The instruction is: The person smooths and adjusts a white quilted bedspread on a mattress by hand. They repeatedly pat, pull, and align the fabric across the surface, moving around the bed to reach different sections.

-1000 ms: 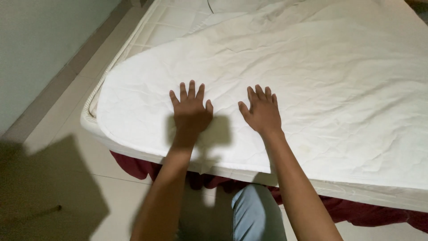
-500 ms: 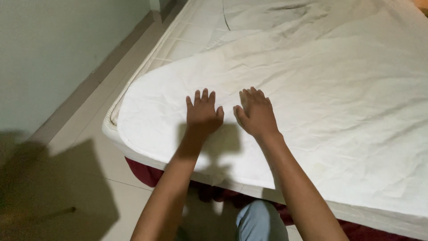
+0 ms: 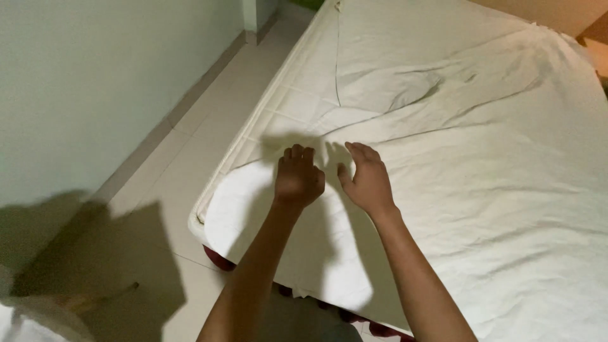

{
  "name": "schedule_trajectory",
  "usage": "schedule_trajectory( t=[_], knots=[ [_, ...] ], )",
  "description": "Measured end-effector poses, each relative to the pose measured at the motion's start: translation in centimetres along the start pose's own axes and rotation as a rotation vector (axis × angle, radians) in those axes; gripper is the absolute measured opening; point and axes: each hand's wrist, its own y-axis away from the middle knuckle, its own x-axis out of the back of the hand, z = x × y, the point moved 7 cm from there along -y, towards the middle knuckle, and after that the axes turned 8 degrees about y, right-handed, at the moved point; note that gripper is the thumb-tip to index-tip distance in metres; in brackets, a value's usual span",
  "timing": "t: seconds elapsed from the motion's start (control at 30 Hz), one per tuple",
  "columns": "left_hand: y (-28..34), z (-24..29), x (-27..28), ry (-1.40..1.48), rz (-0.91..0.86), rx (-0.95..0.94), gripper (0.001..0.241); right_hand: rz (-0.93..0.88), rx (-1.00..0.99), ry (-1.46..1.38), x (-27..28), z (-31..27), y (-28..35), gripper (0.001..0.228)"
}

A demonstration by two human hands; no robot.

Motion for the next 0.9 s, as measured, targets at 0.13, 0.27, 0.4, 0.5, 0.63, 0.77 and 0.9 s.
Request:
schedule_trajectory(
  t=[0.13,0.27,0.4,0.5,0.63,0.77,0.9],
  knots=[
    [-3.2,3.5,6.0,0.039,0.021,0.007,0.038,-0.043,-0.056,-0.023,6.4,-2.1,-2.9,0.051],
    [-5.0,7.5,11.2,0.037,0.026,-0.028,0.042,-0.056,-0.078,0.011,13.5,-4.0,-4.8,0.053],
    [-6.7,11.7,15.1,0.071,-0.004,-0.064,0.051,-0.019,-0.033,0.033,19.9,-6.1,-6.2,0.058],
    [-7.0,14.2,17.4,0.078,-0.082,-0.039,0.053,0.024,0.003,0.035,23.1,-8.0,-6.1,0.061],
    [-7.9,15.5,19.3,0.031,-0.231,0.04,0.055,-0.047,-0.057,0.059,25.5,-9.9,-7.5,0.062],
    [-10.0,14.3,21.1,0.031,-0.248,0.041,0.057,-0.107,-0.122,0.049,25.9,-11.6,-9.6,0.062],
    [-13.1,12.1,23.0,0.045,-0.214,0.016,0.056,-0.128,-0.184,0.067,25.2,-13.3,-11.8,0.062]
  ],
)
